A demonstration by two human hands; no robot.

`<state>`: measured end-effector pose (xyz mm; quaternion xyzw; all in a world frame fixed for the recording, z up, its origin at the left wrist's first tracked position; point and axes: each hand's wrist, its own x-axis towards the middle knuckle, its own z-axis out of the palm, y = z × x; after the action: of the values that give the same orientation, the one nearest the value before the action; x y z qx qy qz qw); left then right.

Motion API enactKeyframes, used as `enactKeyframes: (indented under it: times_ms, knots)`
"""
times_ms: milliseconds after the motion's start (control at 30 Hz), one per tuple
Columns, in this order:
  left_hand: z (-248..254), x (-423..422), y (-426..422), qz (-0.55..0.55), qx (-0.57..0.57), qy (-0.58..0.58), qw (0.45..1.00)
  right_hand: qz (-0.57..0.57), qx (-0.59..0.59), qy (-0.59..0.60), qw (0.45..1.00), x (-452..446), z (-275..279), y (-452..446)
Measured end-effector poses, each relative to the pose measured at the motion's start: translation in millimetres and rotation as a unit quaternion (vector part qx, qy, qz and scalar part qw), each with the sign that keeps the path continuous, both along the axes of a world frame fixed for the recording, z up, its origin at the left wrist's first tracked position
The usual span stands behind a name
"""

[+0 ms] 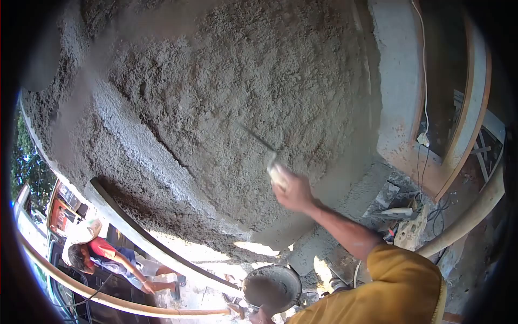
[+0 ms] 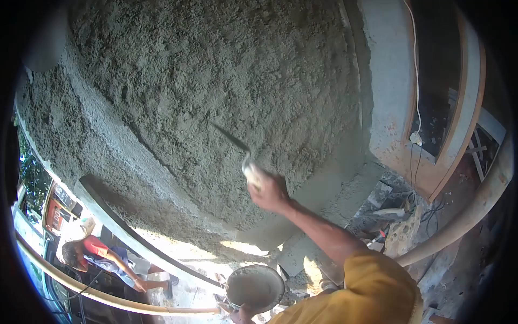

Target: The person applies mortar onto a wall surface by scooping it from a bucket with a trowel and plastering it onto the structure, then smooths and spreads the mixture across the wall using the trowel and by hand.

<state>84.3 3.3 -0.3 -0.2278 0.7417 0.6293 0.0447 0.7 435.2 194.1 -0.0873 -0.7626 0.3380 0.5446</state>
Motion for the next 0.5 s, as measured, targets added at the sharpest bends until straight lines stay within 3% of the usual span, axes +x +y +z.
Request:
enactKeyframes:
  times_ms: [67, 100, 167, 200, 233, 267, 300, 367, 400, 433, 500]
  knots:
    - [18, 8, 15, 0.002, 0.002, 0.006, 1.000, 0.095, -0.015, -0.041, 0.995, 45, -80, -70]
    - [30, 9, 24, -0.005, 0.003, 0.021, 1.000, 0.148, -0.039, -0.180, 0.972, 68, -110, -88]
    - [-5, -5, 13, -0.056, -0.008, 0.007, 0.998, 0.266, -0.024, -0.475, 0.838, 108, -159, -100]
    - [-11, -10, 13, -0.087, -0.006, 0.009, 0.996, 0.311, 0.005, -0.523, 0.793, 120, -171, -106]
    - [19, -8, 32, -0.095, -0.036, -0.002, 0.995, 0.353, 0.031, -0.567, 0.744, 130, -180, -109]
    - [1, -16, 26, -0.147, -0.053, 0.024, 0.987, 0.353, 0.015, -0.593, 0.723, 134, -167, -119]
    - [-17, -22, 19, -0.199, -0.069, 0.050, 0.976, 0.296, 0.000, -0.684, 0.667, 126, -167, -134]
    - [37, -18, 51, -0.257, -0.107, 0.090, 0.956, 0.251, 0.045, -0.644, 0.721, 128, -232, -170]
    - [-8, -32, 40, -0.275, -0.159, 0.108, 0.942, 0.282, 0.021, -0.627, 0.726, 130, -223, -177]
    - [24, -29, 59, -0.274, -0.221, 0.105, 0.930, 0.316, 0.005, -0.643, 0.698, 130, -186, -161]
    - [17, -34, 59, -0.305, -0.186, 0.127, 0.925, 0.344, -0.057, -0.607, 0.714, 134, -184, -134]
